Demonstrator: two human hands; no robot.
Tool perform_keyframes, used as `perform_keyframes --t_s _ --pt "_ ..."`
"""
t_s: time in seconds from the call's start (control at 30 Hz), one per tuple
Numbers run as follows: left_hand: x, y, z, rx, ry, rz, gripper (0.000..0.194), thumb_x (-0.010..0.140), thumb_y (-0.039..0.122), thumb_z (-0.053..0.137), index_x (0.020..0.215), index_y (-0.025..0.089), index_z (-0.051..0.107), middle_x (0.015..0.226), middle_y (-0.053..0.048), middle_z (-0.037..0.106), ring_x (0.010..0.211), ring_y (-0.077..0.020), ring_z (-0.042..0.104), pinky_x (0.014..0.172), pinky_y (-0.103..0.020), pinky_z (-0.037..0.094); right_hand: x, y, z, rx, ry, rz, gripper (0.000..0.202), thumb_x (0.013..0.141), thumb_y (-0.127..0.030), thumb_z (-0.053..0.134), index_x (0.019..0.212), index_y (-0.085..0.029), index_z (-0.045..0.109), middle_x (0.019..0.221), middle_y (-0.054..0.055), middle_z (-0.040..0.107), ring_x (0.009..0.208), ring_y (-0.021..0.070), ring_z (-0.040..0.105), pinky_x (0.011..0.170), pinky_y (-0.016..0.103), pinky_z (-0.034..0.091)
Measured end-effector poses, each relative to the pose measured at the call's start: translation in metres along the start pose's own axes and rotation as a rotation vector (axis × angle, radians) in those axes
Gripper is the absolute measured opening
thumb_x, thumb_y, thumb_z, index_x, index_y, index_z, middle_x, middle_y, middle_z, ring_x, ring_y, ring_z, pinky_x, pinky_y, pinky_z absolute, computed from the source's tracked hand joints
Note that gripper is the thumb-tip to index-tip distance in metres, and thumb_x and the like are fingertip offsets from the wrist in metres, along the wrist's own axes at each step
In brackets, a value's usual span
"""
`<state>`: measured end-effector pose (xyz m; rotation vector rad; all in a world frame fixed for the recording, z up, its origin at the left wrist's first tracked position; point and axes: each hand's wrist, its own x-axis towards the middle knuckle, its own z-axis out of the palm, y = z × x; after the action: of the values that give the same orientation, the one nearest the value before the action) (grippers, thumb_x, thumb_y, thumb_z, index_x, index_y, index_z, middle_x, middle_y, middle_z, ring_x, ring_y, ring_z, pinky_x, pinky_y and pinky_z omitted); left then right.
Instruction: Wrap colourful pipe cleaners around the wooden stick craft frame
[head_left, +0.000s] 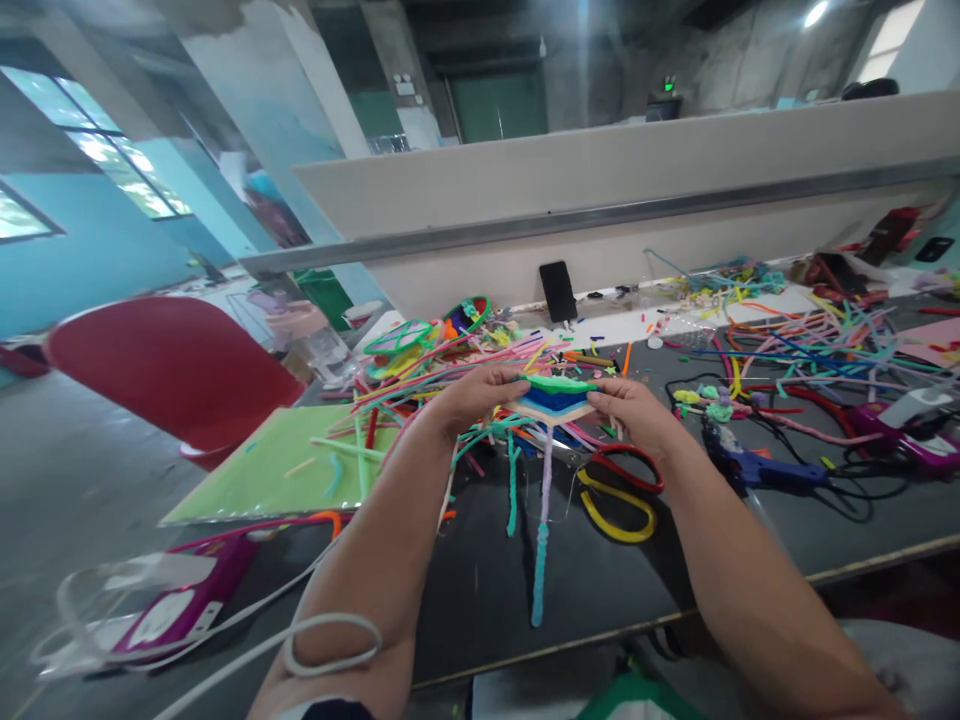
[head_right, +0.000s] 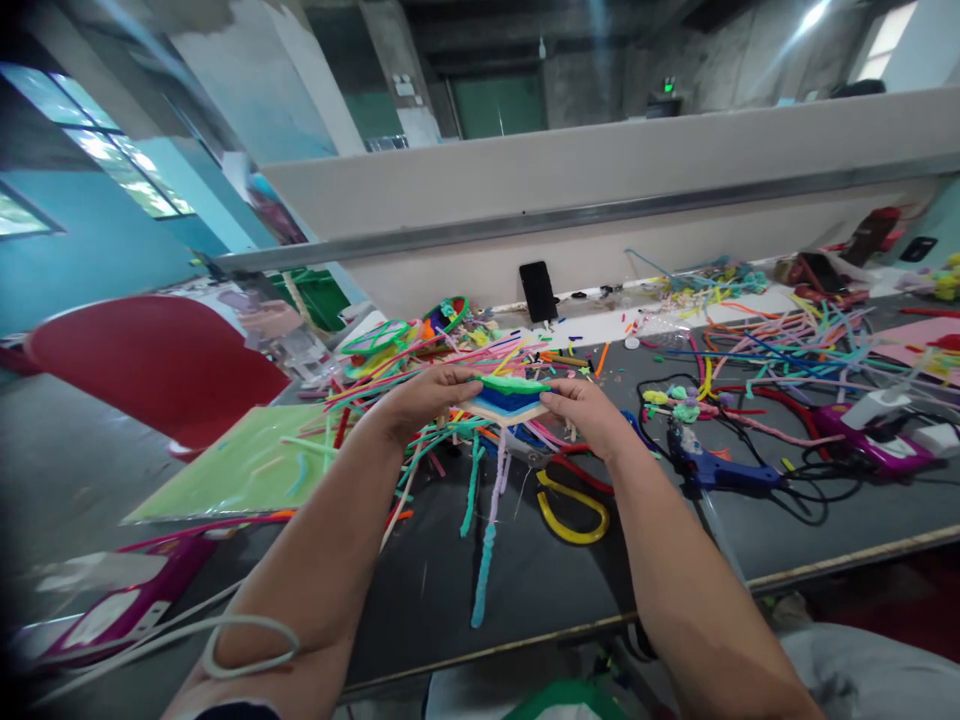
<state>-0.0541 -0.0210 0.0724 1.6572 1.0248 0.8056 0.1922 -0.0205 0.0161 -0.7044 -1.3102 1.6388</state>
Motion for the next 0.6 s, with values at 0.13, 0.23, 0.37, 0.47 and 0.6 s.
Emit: perform_keyframes --t_s 0.13,0.23,0.37,0.47,0.6 --pt "0.004 -0.005 0.004 -0.166 -0.065 -0.029 0.028 0.073 0.037 0.069 0.087 0.012 0.071 0.077 -0.005 0.07 0.071 -0.0163 0.064 0.074 -0.029 0.049 0.001 0.002 -0.001 0.11 -0.03 0.054 0.027 0.068 -0.033 0.075 0.089 -0.017 0.071 0.075 0.004 0.073 0.068 0.0174 0.069 0.072 0.029 0.055" --pt "0.004 -0.008 0.004 -0.198 -0.043 -0.012 0.027 0.072 0.036 0.071 0.084 0.013 0.071 0.075 -0.004 0.07 0.069 -0.0161 0.064 0.073 -0.028 0.049 0.001 0.001 -0.003 0.152 -0.016 0.085 0.026 0.066 -0.033 0.076 0.087 -0.017 0.071 0.075 0.005 0.074 0.066 0.0183 0.07 0.07 0.03 0.056" --pt "0.002 -0.006 0.002 -0.151 -0.088 -0.028 0.031 0.074 0.037 0.069 0.092 0.012 0.071 0.079 -0.005 0.07 0.072 -0.0165 0.064 0.074 -0.028 0.049 0.001 0.001 -0.004 0.142 0.001 0.093 0.027 0.065 -0.032 0.077 0.087 -0.017 0.071 0.076 0.005 0.074 0.066 0.0176 0.07 0.068 0.028 0.057" --pt "-0.001 0.001 0.0 -0.109 -0.129 -0.069 0.036 0.075 0.038 0.069 0.101 0.014 0.069 0.085 -0.006 0.071 0.073 -0.0162 0.064 0.071 -0.027 0.05 0.002 0.003 -0.003 0.082 -0.029 0.076 0.031 0.065 -0.032 0.077 0.092 -0.017 0.071 0.079 0.004 0.074 0.069 0.0165 0.07 0.069 0.027 0.056" --pt "-0.003 0.007 0.004 -0.069 -0.177 -0.133 0.033 0.075 0.039 0.069 0.097 0.013 0.07 0.079 -0.007 0.07 0.061 -0.0135 0.061 0.057 -0.023 0.046 0.001 0.004 0.002 0.068 -0.086 0.075 0.032 0.065 -0.031 0.077 0.093 -0.017 0.072 0.082 0.004 0.074 0.068 0.0146 0.069 0.069 0.025 0.055"
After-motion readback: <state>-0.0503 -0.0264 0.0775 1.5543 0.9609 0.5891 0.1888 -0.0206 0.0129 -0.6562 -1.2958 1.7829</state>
